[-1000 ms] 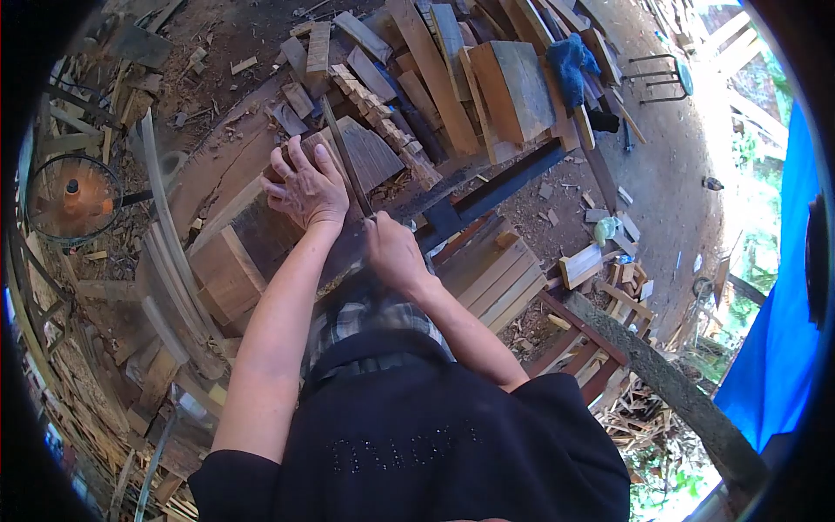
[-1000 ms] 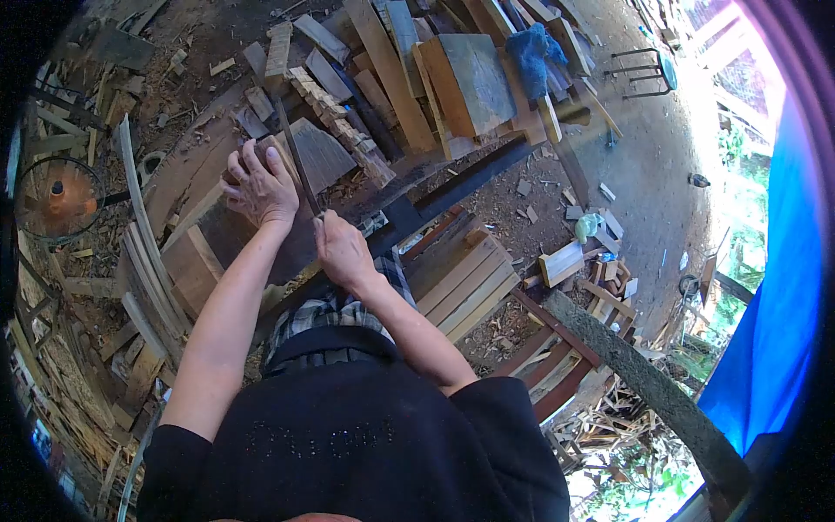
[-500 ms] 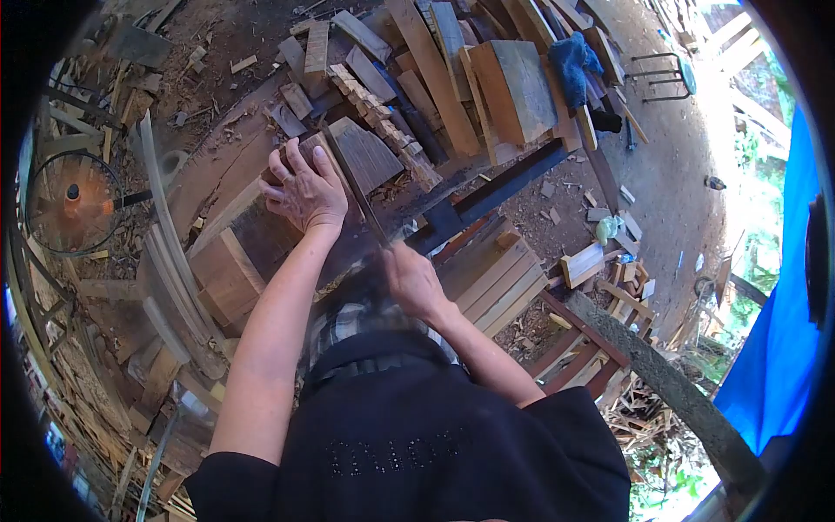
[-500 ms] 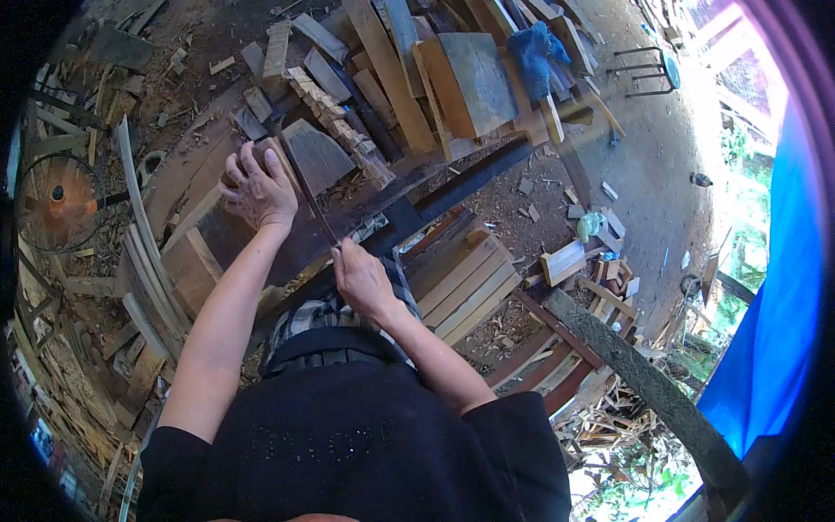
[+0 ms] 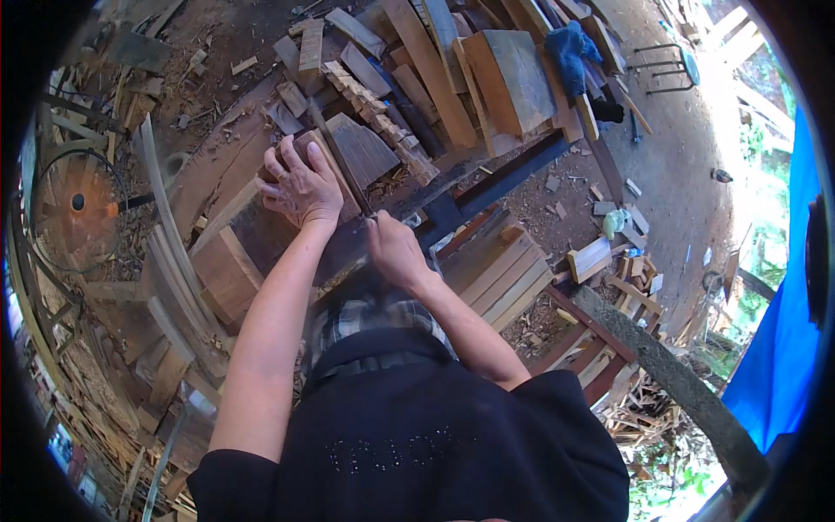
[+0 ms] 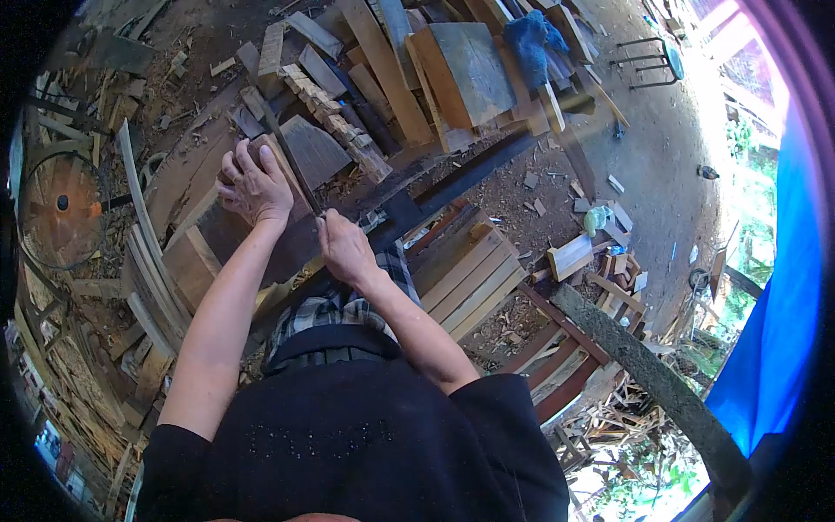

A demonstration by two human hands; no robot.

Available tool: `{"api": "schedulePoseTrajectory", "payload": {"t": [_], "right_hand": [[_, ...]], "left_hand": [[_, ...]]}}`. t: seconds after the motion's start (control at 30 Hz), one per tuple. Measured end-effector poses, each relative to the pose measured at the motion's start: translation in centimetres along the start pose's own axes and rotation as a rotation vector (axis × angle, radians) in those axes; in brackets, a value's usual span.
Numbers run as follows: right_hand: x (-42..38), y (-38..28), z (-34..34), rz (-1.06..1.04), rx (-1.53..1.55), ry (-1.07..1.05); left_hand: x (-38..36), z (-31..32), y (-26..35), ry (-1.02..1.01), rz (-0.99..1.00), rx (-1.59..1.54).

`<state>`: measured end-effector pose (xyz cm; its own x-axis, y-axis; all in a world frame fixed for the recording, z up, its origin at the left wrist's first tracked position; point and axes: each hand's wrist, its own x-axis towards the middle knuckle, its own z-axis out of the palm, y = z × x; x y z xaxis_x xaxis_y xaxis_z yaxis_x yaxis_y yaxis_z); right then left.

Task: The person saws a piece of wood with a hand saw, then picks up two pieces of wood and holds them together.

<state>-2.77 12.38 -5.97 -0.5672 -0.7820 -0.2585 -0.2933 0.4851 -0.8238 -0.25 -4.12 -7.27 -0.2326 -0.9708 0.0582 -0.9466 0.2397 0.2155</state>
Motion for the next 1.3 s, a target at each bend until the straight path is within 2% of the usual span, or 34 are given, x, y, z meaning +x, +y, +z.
{"api": "schedulePoseTrajectory", "payload": {"t": [0.2, 0.3, 0.37, 0.53, 0.6, 0.73, 0.87, 0.93, 0.97, 1.1, 1.2, 1.23, 1.3], "right_hand": [[-4.3, 0.3, -1.3, 0.040, 0.020, -0.023], [-1.3, -0.2, -1.0, 0.021, 0.030, -0.054], [1.0, 0.7, 0.4, -0.047, 0.070, 0.033], [-2.9, 1.3, -0.4, 0.050, 0.176, -0.031], [-3.9, 1.7, -0.5, -0.048, 0.239, 0.018], [0.4, 1.1, 0.6, -0.054, 0.112, 0.033], [-2.7, 1.7, -0.1, 0.023, 0.118, -0.023], [-4.1, 2.0, -0.5, -0.061, 0.175, 0.034], [-3.4, 2.4, 0.0, -0.024, 0.176, -0.013], [1.4, 2.2, 1.7, 0.000, 0.120, 0.016], [-2.9, 2.5, 0.1, 0.010, 0.166, -0.037], [-4.3, 2.5, -0.5, -0.029, 0.229, 0.005], [-3.9, 3.1, 0.2, -0.043, 0.211, 0.002]], "left_hand": [[-0.1, 0.2, -0.2, -0.006, 0.005, 0.000], [0.1, 0.2, 0.0, 0.020, 0.016, 0.005], [0.1, 0.0, -0.1, 0.003, 0.015, -0.019], [-0.1, 0.0, -0.1, 0.005, 0.024, 0.026], [-0.1, 0.1, -0.2, 0.004, 0.029, 0.039], [0.0, 0.0, -0.1, -0.010, 0.021, 0.012], [0.0, -0.1, -0.1, 0.020, 0.049, 0.028], [0.3, 0.5, -0.1, 0.034, 0.041, 0.027], [0.0, 0.6, -0.4, 0.044, 0.032, 0.028], [0.0, -0.2, -0.1, -0.009, 0.037, 0.013], [0.0, 0.7, -0.5, 0.054, 0.071, 0.051], [0.1, 0.9, -0.5, 0.061, 0.072, 0.046], [-0.2, 0.8, -0.7, 0.057, 0.079, 0.053]]}}
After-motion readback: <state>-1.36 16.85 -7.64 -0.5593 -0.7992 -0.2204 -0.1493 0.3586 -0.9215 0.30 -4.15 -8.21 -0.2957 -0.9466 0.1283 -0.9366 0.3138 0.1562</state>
